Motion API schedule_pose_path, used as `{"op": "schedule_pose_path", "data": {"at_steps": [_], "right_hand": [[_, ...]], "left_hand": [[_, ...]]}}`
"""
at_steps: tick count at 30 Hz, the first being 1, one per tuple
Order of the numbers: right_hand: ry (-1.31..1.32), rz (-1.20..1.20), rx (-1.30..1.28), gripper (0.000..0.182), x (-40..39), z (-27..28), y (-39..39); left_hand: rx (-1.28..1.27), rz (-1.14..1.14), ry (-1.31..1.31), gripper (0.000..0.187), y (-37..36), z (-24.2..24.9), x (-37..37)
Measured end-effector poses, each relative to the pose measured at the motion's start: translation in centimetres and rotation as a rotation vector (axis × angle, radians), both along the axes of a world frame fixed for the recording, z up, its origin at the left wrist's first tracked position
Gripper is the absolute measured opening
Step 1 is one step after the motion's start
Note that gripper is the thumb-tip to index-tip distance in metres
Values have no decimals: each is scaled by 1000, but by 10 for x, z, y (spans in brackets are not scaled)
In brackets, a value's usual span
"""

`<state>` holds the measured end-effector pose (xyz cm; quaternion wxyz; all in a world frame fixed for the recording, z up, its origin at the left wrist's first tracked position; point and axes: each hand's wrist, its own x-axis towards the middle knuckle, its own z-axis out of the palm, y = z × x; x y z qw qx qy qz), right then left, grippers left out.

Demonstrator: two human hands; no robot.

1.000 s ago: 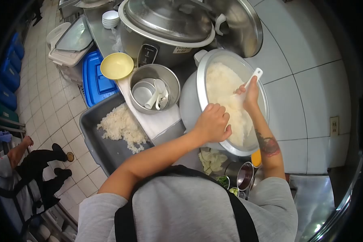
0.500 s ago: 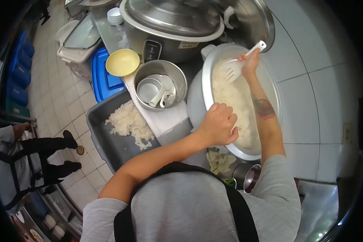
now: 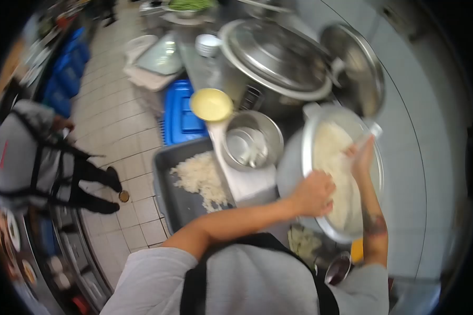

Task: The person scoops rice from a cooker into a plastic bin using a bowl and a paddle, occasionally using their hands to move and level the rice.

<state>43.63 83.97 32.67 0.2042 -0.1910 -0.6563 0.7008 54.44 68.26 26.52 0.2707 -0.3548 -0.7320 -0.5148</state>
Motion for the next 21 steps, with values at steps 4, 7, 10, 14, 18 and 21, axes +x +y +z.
{"op": "schedule_pose_path", "data": {"at_steps": [4, 7, 10, 14, 18, 21], "right_hand": [[280, 275, 272, 48, -38, 32, 39], [552, 53, 190, 47, -69, 43, 38], [474, -17, 269, 47, -108, -20, 85], [415, -5, 213, 45, -117, -31, 95], [392, -14, 199, 44, -113, -44, 96], [387, 8, 336, 43, -102, -44, 100]], "left_hand": [[290, 7, 86, 24, -38, -4, -11], [305, 429, 104, 27, -108, -19, -37], [255, 1028, -246, 37, -177, -51, -84], [-35, 1198, -604, 42, -241, -142, -123], [-118, 938, -802, 31, -263, -188, -134], [40, 957, -687, 27, -260, -181, -126]]}}
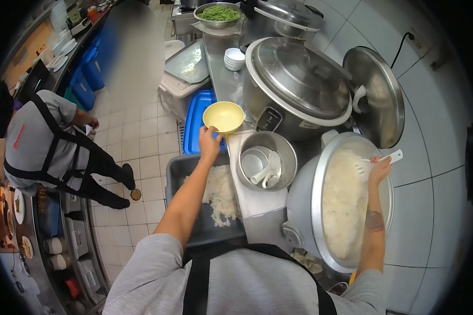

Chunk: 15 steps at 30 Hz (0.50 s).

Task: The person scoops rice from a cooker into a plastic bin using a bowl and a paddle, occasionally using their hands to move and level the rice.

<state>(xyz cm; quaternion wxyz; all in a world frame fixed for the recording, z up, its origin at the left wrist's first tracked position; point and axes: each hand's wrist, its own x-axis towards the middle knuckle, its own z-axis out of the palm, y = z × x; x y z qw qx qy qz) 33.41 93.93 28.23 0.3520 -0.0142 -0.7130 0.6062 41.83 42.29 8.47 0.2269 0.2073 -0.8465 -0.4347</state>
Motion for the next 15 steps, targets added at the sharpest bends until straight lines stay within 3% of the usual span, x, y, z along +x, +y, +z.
{"op": "schedule_pose_path", "data": {"at_steps": [2, 6, 8, 10, 12, 15], "right_hand": [[4, -4, 68, 43, 3, -3, 6], [-606, -99, 536, 41, -2, 0, 74], [-732, -94, 626, 50, 35, 23, 52], [-517, -121, 683, 59, 91, 61, -26], [-461, 203, 578, 62, 142, 101, -106], [-514, 760, 247, 68, 199, 125, -188]], "left_hand": [[-48, 80, 247, 22, -5, 21, 23], [-31, 93, 429, 21, -10, 62, 73], [6, 103, 440, 19, 0, 93, 97], [221, -21, 444, 18, 19, 118, 113], [640, -217, 508, 23, 51, 119, 116], [584, -426, 511, 22, 98, 160, 141]]}}
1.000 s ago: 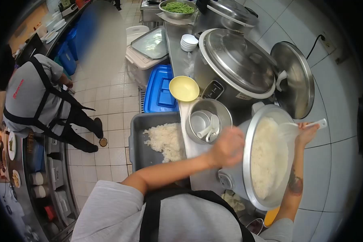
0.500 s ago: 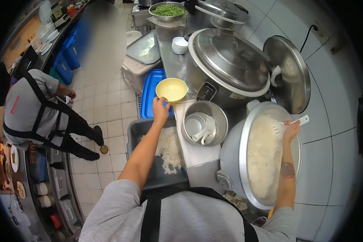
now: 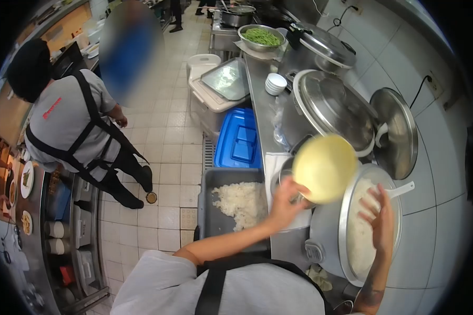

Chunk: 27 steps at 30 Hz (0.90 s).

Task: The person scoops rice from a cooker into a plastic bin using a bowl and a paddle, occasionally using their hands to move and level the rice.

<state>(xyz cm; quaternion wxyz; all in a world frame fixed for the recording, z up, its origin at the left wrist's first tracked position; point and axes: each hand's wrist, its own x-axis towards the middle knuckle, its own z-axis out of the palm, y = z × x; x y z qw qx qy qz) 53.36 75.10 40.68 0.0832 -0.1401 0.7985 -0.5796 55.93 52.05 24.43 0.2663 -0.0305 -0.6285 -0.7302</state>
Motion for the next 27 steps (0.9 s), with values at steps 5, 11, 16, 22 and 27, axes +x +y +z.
{"op": "schedule_pose_path", "data": {"at_steps": [5, 11, 16, 22, 27], "right_hand": [[-147, -111, -230, 56, 13, -10, 8], [301, -415, 523, 51, 22, 30, 84], [-92, -488, 1217, 50, 37, -15, 167], [-106, -628, 751, 47, 47, -49, 202], [-189, -737, 69, 44, 74, -79, 206]], "left_hand": [[-210, -189, 132, 26, 52, 35, 16], [-602, -302, 224, 67, 92, 53, 2], [-415, -270, 238, 52, 131, 49, -32], [-762, -208, 234, 39, 171, 45, -43], [-573, -158, 230, 35, 166, 39, -38]]}}
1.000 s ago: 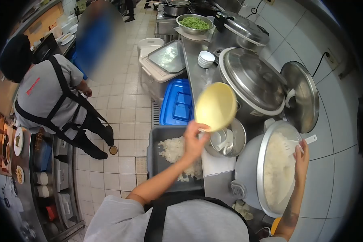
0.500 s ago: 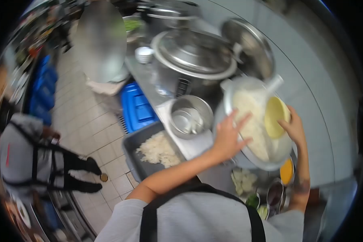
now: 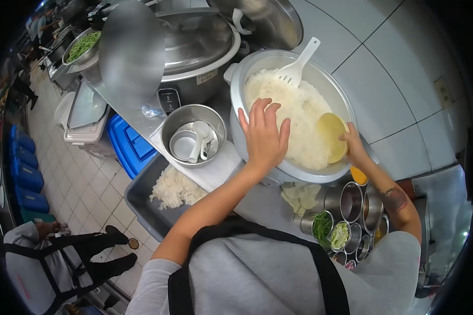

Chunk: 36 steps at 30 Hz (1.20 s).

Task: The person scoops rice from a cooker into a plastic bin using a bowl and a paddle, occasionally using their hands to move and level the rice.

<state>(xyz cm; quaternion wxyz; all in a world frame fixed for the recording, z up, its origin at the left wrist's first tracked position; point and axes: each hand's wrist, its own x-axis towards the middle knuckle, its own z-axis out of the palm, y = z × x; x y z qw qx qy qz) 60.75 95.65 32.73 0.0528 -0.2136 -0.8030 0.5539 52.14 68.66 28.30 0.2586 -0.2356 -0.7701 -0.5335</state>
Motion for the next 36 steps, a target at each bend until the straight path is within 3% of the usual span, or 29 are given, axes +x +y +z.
{"op": "schedule_pose_path", "data": {"at_steps": [7, 12, 19, 21, 28, 31, 33, 36], "right_hand": [[-80, 50, -265, 42, -3, 7, -40], [-172, -24, -596, 46, -12, -10, -43], [-211, 231, -516, 49, -46, -7, -55], [-244, 363, -575, 52, -58, -13, -54], [-532, 461, -790, 54, -80, -31, -42], [-506, 496, -618, 55, -78, -35, -47], [-252, 607, -406, 53, -74, -27, -60], [-296, 593, -543, 52, -70, -22, -62]], "left_hand": [[62, -36, -24, 36, 0, 0, 0], [46, -19, 1, 36, 2, -3, -1], [36, 7, -11, 35, 3, 0, -1], [31, 7, -4, 33, 2, 0, -1], [-15, 70, -27, 31, 5, 0, -2], [-24, 93, -18, 30, 6, -1, -2], [-22, 97, -2, 29, 7, 0, -2], [-13, 125, 13, 27, 7, 0, -2]]}}
